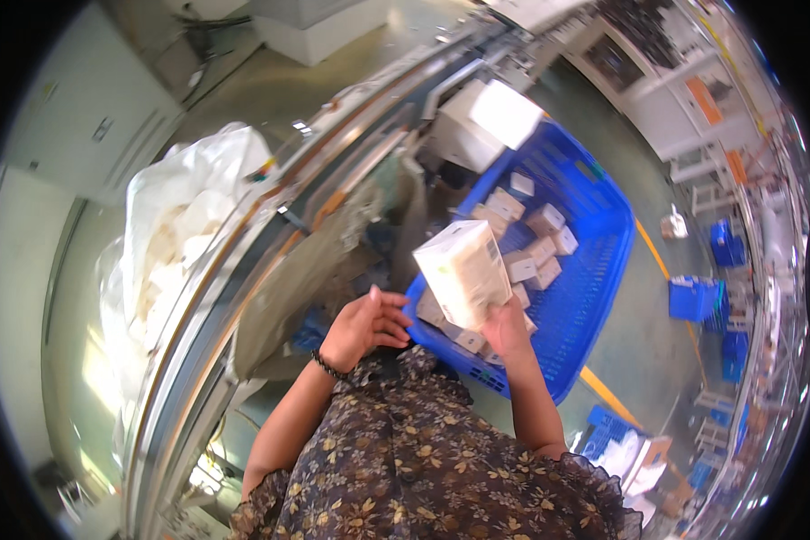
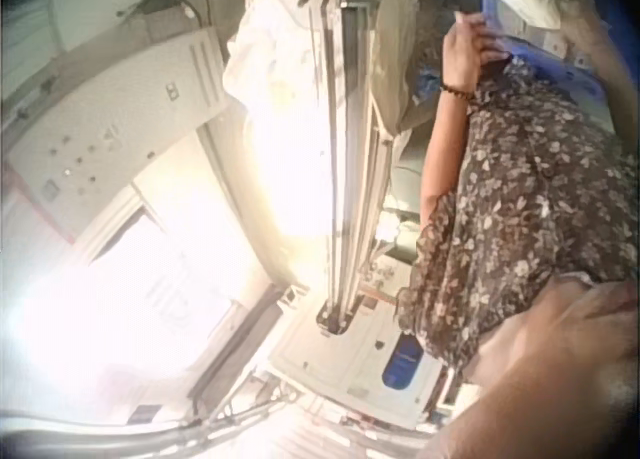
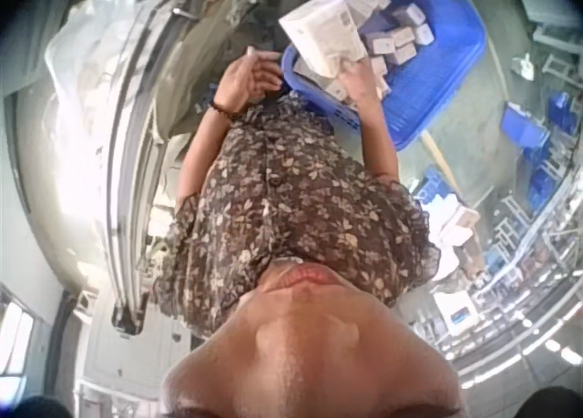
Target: The person picks up white rectangular blocks, wraps them in paper or plastic, and places them into a blue crate at a manufacturing workstation.
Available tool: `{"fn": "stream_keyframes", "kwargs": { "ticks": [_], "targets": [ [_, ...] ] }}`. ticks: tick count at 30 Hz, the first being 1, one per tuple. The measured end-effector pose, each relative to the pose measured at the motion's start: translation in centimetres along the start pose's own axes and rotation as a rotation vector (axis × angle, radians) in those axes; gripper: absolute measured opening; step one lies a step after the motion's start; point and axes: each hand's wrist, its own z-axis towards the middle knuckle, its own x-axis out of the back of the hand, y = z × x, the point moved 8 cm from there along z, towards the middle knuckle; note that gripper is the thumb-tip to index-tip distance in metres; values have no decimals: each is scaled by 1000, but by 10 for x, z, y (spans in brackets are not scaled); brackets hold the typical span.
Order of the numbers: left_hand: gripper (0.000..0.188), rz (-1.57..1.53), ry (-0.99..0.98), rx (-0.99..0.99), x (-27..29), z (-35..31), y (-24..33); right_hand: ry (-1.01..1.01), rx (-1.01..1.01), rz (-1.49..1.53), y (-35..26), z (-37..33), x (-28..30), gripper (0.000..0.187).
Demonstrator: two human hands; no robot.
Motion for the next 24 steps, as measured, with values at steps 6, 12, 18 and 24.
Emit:
{"fn": "stream_keyframes", "kwargs": {
  "ticks": [6, 12, 18, 24],
  "targets": [
    [89, -37, 32, -522, 7, -94, 49, -353, 975, -1295, -36, -49, -212, 79],
    [62, -127, 338, -667, 70, -153, 44, -817, 893, -1160, -4, -40, -302, 44],
    [54, -286, 496, -814, 84, -195, 45, -915, 401, -880, 35, -2, -363, 34],
    [43, -174, 821, -862, 102, -211, 36, -895, 583, -954, 59, -7, -386, 20]
  ]
}}
